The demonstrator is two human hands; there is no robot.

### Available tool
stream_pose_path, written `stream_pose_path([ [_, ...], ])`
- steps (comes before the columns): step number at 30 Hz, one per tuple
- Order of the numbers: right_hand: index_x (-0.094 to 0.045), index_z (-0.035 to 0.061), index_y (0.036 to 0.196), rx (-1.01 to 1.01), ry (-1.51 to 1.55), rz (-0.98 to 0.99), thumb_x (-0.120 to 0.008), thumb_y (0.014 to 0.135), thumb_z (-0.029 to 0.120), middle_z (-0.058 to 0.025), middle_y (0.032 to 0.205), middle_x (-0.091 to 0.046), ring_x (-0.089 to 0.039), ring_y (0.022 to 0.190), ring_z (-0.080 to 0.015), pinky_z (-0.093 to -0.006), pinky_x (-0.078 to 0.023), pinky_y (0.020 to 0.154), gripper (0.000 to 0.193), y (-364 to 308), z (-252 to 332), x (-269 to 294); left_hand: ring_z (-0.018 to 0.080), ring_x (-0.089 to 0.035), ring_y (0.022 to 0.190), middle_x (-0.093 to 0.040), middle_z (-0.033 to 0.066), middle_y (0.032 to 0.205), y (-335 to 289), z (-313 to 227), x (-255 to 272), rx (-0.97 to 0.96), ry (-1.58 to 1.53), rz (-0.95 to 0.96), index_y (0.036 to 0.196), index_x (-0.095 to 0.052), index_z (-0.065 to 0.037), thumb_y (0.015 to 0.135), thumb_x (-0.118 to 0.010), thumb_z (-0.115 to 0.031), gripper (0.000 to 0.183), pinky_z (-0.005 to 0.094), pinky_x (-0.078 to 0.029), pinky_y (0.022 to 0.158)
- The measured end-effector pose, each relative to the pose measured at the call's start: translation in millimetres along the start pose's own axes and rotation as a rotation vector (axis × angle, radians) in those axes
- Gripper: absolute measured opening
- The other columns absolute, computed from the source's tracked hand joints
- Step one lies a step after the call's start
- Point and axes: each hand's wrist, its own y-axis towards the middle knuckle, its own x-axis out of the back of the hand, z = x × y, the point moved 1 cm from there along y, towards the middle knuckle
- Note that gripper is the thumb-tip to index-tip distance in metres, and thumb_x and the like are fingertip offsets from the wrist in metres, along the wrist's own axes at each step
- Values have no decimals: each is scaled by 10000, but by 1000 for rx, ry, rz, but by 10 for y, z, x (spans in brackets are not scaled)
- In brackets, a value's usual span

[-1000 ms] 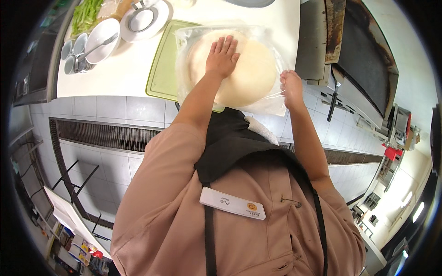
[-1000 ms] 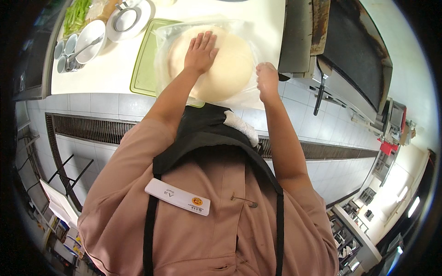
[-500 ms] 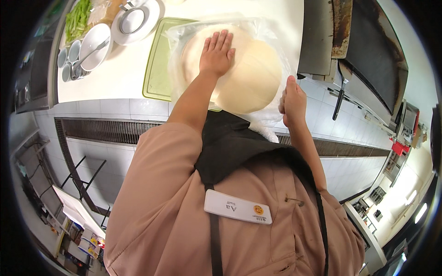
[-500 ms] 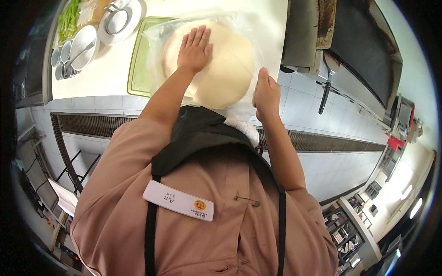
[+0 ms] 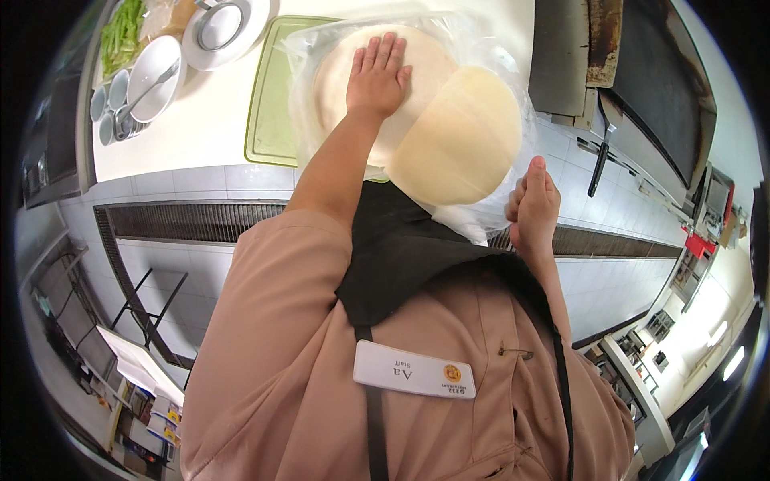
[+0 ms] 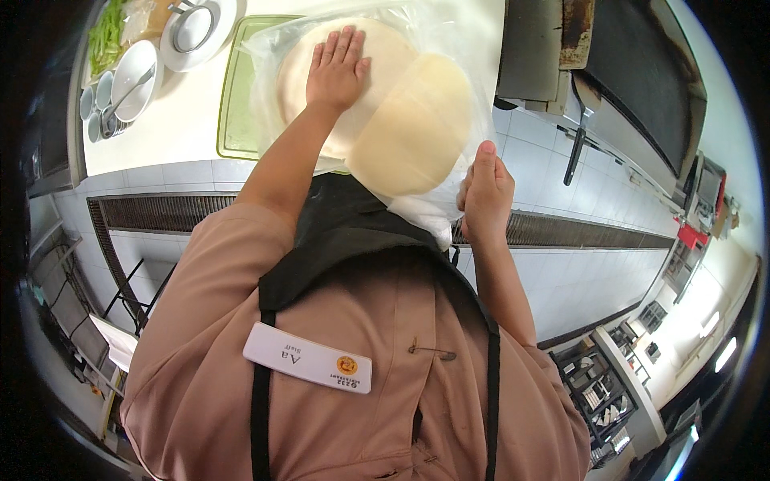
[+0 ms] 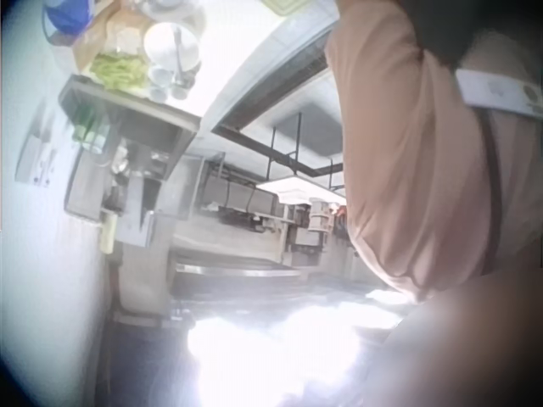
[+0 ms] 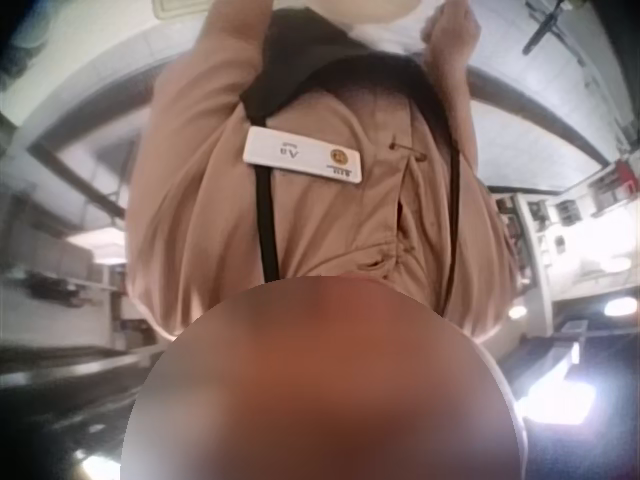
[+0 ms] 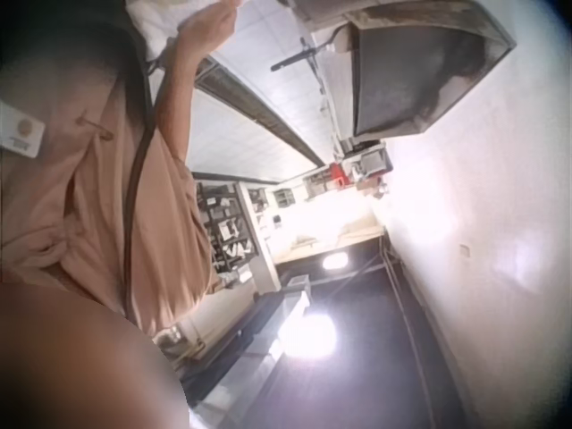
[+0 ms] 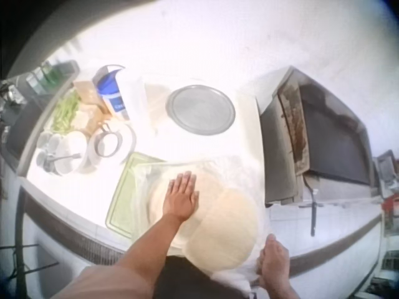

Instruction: The person unwraps round dough discs from plastic and places them on a flat-top grill. Then the person retrieves wooden cutting boards from a rack, places them on a counter, and covers each with a patterned paper liner.

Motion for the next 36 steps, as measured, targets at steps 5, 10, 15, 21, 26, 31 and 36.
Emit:
stream_pose_path([
  [5, -344, 141, 654, 23, -25, 0, -447, 984, 395, 81, 520, -255, -205, 399, -27, -238, -173, 348, 430, -99, 31, 97, 184, -131, 1425, -148, -28, 1549, 3, -2, 11, 1, -2, 0, 1486, -178, -203, 987, -182, -408, 539, 373, -91, 1171],
  [10, -343, 146, 636, 50, -55, -11, -447, 985, 398, 78, 524, -257, -194, 411, -35, -252, -168, 360, 443, -171, 89, 202, 194, -145, 1422, -170, -21, 1544, 7, 23, -34, -9, 1, -34, 1481, -194, -205, 990, -178, -429, 540, 375, -106, 1169],
  [15, -355, 140, 639, 94, -131, -24, -450, 982, 410, 78, 527, -258, -201, 424, -35, -243, -174, 374, 447, -274, 175, 250, 197, -149, 1421, -172, -18, 1544, 2, 10, -14, -11, -4, -30, 1481, -196, -205, 990, -180, -428, 539, 377, -109, 1169],
  [21, -372, 134, 644, 135, -222, -29, -450, 982, 413, 80, 529, -273, -210, 435, -29, -240, -167, 381, 446, -381, 285, 305, 175, -137, 1423, -159, -29, 1547, -1, 20, 8, 3, 3, -21, 1482, -197, -204, 987, -195, -406, 534, 365, -94, 1170],
  [26, -377, 137, 640, 187, -291, -44, -453, 984, 402, 80, 528, -283, -212, 440, -27, -236, -164, 387, 441, -455, 353, 371, 177, -138, 1422, -161, -29, 1546, -6, 18, -36, 5, -29, -37, 1480, -202, -204, 987, -196, -407, 533, 363, -94, 1170],
  [31, -404, 137, 642, 235, -361, -103, -453, 989, 370, 77, 525, -315, -242, 432, -26, -228, -168, 386, 421, -559, 433, 539, 193, -152, 1419, -178, -19, 1542, -17, 24, -46, 0, -34, -59, 1477, -212, -205, 987, -199, -421, 535, 374, -113, 1166],
  [36, -461, 126, 662, 471, -404, -165, -521, 957, 384, 55, 520, -348, -280, 422, -43, -223, -181, 394, 396, -699, 1070, 912, 201, -148, 1421, -171, -15, 1544, -50, 40, -47, 7, 13, -59, 1479, -206, -202, 987, -200, -418, 537, 386, -109, 1165],
])
